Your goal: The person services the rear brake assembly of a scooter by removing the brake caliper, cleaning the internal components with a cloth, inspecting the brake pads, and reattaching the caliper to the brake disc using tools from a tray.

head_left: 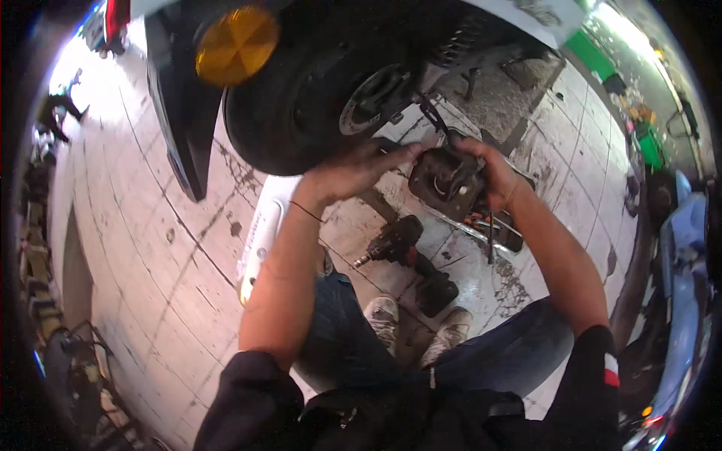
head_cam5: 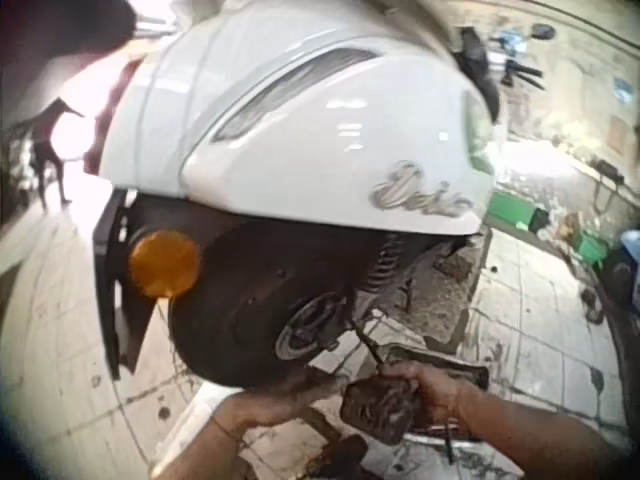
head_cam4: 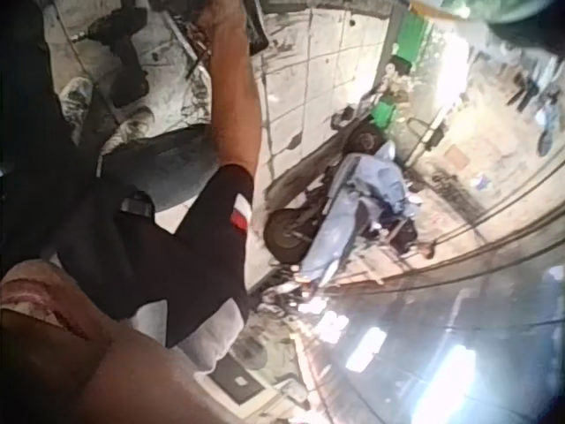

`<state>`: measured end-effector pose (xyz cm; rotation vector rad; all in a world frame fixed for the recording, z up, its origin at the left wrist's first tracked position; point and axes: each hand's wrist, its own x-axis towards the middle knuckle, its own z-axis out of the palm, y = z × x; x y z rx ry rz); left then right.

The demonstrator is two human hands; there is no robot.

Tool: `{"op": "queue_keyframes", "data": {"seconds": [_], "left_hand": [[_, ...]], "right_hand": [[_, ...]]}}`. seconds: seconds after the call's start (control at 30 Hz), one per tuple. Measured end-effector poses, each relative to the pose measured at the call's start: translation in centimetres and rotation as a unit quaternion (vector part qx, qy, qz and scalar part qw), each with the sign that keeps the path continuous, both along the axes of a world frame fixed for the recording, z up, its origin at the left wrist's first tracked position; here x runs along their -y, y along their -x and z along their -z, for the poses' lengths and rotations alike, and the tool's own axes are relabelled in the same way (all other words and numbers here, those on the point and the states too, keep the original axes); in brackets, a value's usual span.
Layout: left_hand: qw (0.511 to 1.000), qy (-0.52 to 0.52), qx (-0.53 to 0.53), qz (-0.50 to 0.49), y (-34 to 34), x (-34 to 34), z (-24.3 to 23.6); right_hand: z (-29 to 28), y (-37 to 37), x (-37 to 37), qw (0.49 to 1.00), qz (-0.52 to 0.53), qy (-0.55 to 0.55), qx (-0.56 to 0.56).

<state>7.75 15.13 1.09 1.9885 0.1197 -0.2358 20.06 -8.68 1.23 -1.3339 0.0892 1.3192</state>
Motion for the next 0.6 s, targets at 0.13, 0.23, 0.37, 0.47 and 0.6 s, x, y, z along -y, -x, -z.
{"op": "queue_keyframes", "data": {"seconds": [0.13,0.23,0.37,0.47,0.6], "left_hand": [[0.961,0.269,0.029,-0.062,-1.6,3.9,0.6],[0.974,0.184,0.116,-0.071,-3.4,4.0,4.5],[0.962,0.223,0.158,-0.014,-2.0,7.2,0.1],[0.959,0.215,0.185,-0.019,-2.3,9.5,-1.2],[0.880,0.459,0.094,-0.082,-3.0,9.8,-1.1]], "right_hand": [[-1.0,1.4,-1.4,0.986,0.112,-0.122,-0.025],[-1.5,1.6,-1.4,0.987,0.069,-0.145,-0.017],[-3.9,3.0,0.1,0.992,0.096,-0.074,-0.017],[-2.0,0.9,2.1,0.991,0.113,0.025,0.071],[0.4,0.3,7.6,0.987,0.070,0.074,0.126]]}}
